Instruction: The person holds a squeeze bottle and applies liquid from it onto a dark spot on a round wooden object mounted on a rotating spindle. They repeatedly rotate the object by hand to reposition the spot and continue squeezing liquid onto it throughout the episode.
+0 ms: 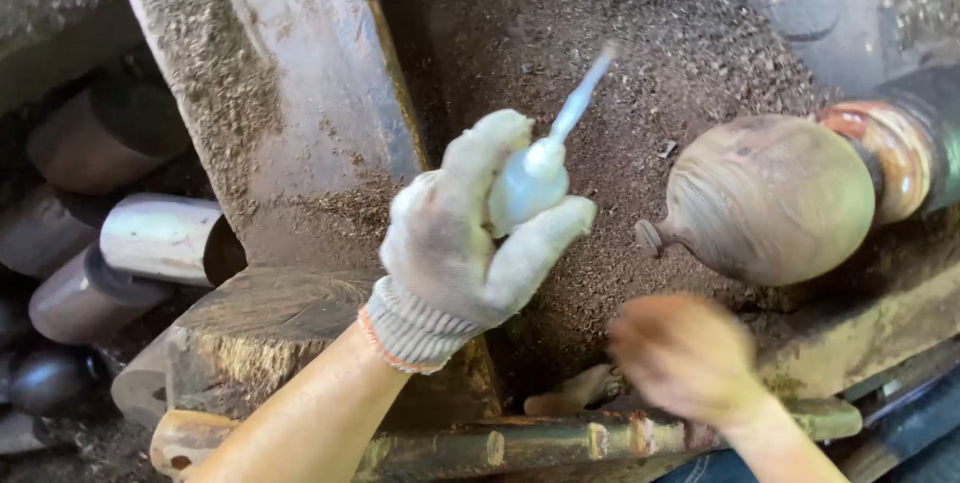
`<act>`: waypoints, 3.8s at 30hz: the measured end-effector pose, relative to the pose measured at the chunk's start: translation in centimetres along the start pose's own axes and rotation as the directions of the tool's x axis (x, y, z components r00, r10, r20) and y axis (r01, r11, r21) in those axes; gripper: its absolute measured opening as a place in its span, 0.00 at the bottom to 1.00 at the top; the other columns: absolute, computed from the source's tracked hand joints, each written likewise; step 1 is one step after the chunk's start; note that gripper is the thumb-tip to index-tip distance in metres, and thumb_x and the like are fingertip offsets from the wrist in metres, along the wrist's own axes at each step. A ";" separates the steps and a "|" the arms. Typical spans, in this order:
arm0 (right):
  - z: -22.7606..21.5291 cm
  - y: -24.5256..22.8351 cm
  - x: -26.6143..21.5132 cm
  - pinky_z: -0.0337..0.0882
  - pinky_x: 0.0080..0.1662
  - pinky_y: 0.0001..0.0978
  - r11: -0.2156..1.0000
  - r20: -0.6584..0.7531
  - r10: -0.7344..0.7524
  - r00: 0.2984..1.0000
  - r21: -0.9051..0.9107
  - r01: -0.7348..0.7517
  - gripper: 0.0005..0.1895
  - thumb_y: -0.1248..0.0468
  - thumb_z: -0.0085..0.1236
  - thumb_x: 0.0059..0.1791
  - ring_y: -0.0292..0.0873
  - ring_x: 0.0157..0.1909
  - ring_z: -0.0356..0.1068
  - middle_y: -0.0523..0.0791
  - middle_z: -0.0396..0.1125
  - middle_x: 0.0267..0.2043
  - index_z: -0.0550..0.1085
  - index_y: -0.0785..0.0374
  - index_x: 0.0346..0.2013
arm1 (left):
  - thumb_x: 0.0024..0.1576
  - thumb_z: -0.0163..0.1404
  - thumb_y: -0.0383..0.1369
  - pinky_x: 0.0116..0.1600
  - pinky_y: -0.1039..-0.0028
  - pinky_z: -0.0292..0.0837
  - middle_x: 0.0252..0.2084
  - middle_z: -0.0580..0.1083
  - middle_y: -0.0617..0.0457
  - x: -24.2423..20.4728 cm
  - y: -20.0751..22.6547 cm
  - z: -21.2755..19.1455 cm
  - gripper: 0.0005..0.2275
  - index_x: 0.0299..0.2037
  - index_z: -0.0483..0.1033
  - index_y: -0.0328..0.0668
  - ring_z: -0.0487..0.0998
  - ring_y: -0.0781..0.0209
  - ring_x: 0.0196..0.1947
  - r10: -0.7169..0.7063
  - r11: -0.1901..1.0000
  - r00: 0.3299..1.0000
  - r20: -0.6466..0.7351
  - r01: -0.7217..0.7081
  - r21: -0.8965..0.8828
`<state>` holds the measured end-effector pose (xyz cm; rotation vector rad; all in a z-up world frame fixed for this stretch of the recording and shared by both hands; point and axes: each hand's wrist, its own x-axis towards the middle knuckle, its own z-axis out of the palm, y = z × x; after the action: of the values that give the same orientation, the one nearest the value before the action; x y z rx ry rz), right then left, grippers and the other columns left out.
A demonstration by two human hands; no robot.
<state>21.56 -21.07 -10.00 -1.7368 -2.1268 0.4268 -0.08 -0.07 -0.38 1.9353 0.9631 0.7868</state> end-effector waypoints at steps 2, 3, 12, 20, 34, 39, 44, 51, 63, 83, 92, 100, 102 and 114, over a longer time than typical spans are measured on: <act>3.2 1.4 -0.7 0.75 0.50 0.42 0.992 0.160 -0.102 0.982 0.096 0.088 0.15 0.55 0.63 0.46 0.46 0.52 0.72 0.44 0.73 0.48 0.77 0.56 0.45 | 0.59 0.63 0.42 0.42 0.72 0.82 0.41 0.80 0.47 0.0 -0.1 0.0 0.25 0.60 0.68 0.38 0.87 0.56 0.36 -0.002 1.000 1.000 -0.011 0.002 0.006; 5.3 3.5 -1.2 0.73 0.55 0.47 0.985 0.405 -0.157 0.901 0.004 0.170 0.24 0.52 0.65 0.44 0.50 0.58 0.67 0.47 0.69 0.54 0.73 0.57 0.51 | 0.58 0.64 0.42 0.41 0.70 0.81 0.41 0.80 0.46 0.0 0.0 0.0 0.26 0.60 0.68 0.38 0.86 0.55 0.35 -0.005 1.000 1.000 -0.003 0.005 0.021; 11.7 9.6 1.0 0.66 0.60 0.55 0.978 0.830 0.082 0.552 -0.172 0.114 0.58 0.51 0.72 0.39 0.54 0.78 0.37 0.43 0.35 0.80 0.46 0.36 0.76 | 0.58 0.62 0.42 0.45 0.71 0.82 0.44 0.80 0.45 0.7 -0.1 -0.2 0.26 0.59 0.68 0.34 0.87 0.53 0.41 -0.008 1.000 1.000 -0.014 0.008 -0.005; 14.1 12.1 -2.2 0.79 0.33 0.42 0.938 0.697 -0.157 0.700 -0.117 0.326 0.35 0.68 0.55 0.48 0.57 0.73 0.47 0.50 0.46 0.76 0.59 0.44 0.68 | 0.49 0.65 0.45 0.35 0.61 0.78 0.35 0.81 0.42 1.8 0.7 1.3 0.24 0.50 0.75 0.41 0.84 0.44 0.32 -0.190 0.961 0.935 0.300 0.115 0.252; -4.5 2.7 0.6 0.68 0.60 0.53 0.957 -0.181 -0.246 0.952 -0.204 0.209 0.15 0.64 0.57 0.48 0.51 0.57 0.69 0.51 0.66 0.56 0.75 0.60 0.49 | 0.45 0.63 0.49 0.41 0.60 0.80 0.36 0.81 0.43 2.5 -0.2 2.5 0.26 0.53 0.74 0.49 0.85 0.48 0.36 -0.569 0.785 0.773 0.281 0.409 0.466; -5.1 2.6 9.6 0.63 0.64 0.47 0.773 0.231 -0.198 0.952 -0.560 0.297 0.19 0.59 0.49 0.48 0.49 0.50 0.72 0.51 0.73 0.43 0.76 0.66 0.49 | 0.46 0.62 0.50 0.43 0.58 0.79 0.37 0.81 0.42 2.1 -0.5 2.7 0.26 0.53 0.74 0.50 0.84 0.44 0.38 -0.584 0.776 0.752 0.306 0.406 0.484; -4.7 2.8 11.1 0.65 0.58 0.41 0.908 0.552 0.013 0.834 -0.356 0.221 0.18 0.64 0.50 0.49 0.49 0.44 0.71 0.47 0.72 0.36 0.75 0.64 0.52 | 0.49 0.61 0.51 0.45 0.57 0.78 0.38 0.81 0.41 2.0 -0.5 2.5 0.25 0.53 0.75 0.49 0.83 0.42 0.40 -0.544 0.802 0.765 0.345 0.353 0.482; -2.6 2.0 7.3 0.68 0.59 0.40 0.653 -0.053 -0.332 0.942 -0.733 0.189 0.16 0.60 0.48 0.48 0.47 0.47 0.73 0.50 0.73 0.45 0.77 0.63 0.45 | 0.48 0.61 0.50 0.44 0.59 0.80 0.37 0.81 0.42 1.8 0.2 2.0 0.26 0.53 0.74 0.46 0.85 0.45 0.38 -0.503 0.840 0.793 0.344 0.356 0.409; -3.3 2.4 8.3 0.69 0.57 0.44 0.794 0.343 -0.122 0.931 -0.530 0.299 0.20 0.60 0.47 0.49 0.55 0.53 0.71 0.53 0.71 0.51 0.74 0.64 0.52 | 0.47 0.62 0.48 0.43 0.60 0.79 0.38 0.81 0.43 1.6 -0.5 1.5 0.26 0.53 0.74 0.44 0.85 0.48 0.37 -0.498 0.850 0.825 0.268 0.402 0.341; -9.6 7.1 3.9 0.56 0.77 0.51 0.971 -0.211 0.236 0.949 0.007 -0.240 0.37 0.50 0.70 0.46 0.54 0.74 0.59 0.54 0.62 0.70 0.67 0.60 0.65 | 0.47 0.63 0.47 0.44 0.64 0.79 0.38 0.81 0.45 1.5 -0.8 2.8 0.25 0.52 0.75 0.45 0.85 0.53 0.38 -0.523 0.838 0.786 0.331 0.404 0.366; -8.3 4.2 8.5 0.42 0.70 0.72 0.883 0.057 0.421 0.905 -0.252 -0.395 0.46 0.40 0.74 0.37 0.66 0.75 0.45 0.59 0.51 0.72 0.70 0.55 0.63 | 0.47 0.63 0.47 0.45 0.65 0.79 0.38 0.81 0.47 1.5 -0.9 3.2 0.24 0.52 0.76 0.47 0.85 0.56 0.38 -0.586 0.794 0.729 0.355 0.428 0.432; -9.1 3.1 4.9 0.52 0.74 0.62 0.888 -0.106 0.457 0.883 -0.001 -0.460 0.44 0.52 0.70 0.37 0.63 0.79 0.48 0.56 0.46 0.77 0.66 0.57 0.66 | 0.46 0.64 0.44 0.43 0.65 0.82 0.38 0.81 0.45 1.1 -0.8 3.0 0.27 0.54 0.74 0.44 0.86 0.55 0.37 -0.515 0.848 0.776 0.364 0.398 0.351; -6.9 4.1 3.1 0.55 0.75 0.59 0.885 -0.241 0.464 0.852 0.079 -0.460 0.42 0.49 0.69 0.44 0.62 0.78 0.50 0.57 0.46 0.77 0.64 0.58 0.68 | 0.47 0.64 0.44 0.42 0.65 0.82 0.39 0.81 0.45 1.1 -0.4 2.9 0.26 0.54 0.74 0.43 0.85 0.54 0.37 -0.483 0.863 0.781 0.396 0.349 0.366; -5.6 6.5 4.9 0.64 0.68 0.51 0.900 -0.493 0.343 0.800 -0.070 -0.429 0.24 0.46 0.67 0.57 0.58 0.67 0.64 0.50 0.64 0.67 0.76 0.60 0.57 | 0.48 0.64 0.46 0.31 0.62 0.77 0.31 0.80 0.47 -0.9 2.6 6.2 0.23 0.48 0.76 0.39 0.82 0.46 0.26 -0.038 0.925 0.884 0.466 -0.145 0.351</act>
<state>28.89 -14.93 -7.54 -2.1250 -1.4989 -0.0980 5.22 -4.19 -1.16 2.3455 0.7983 0.1358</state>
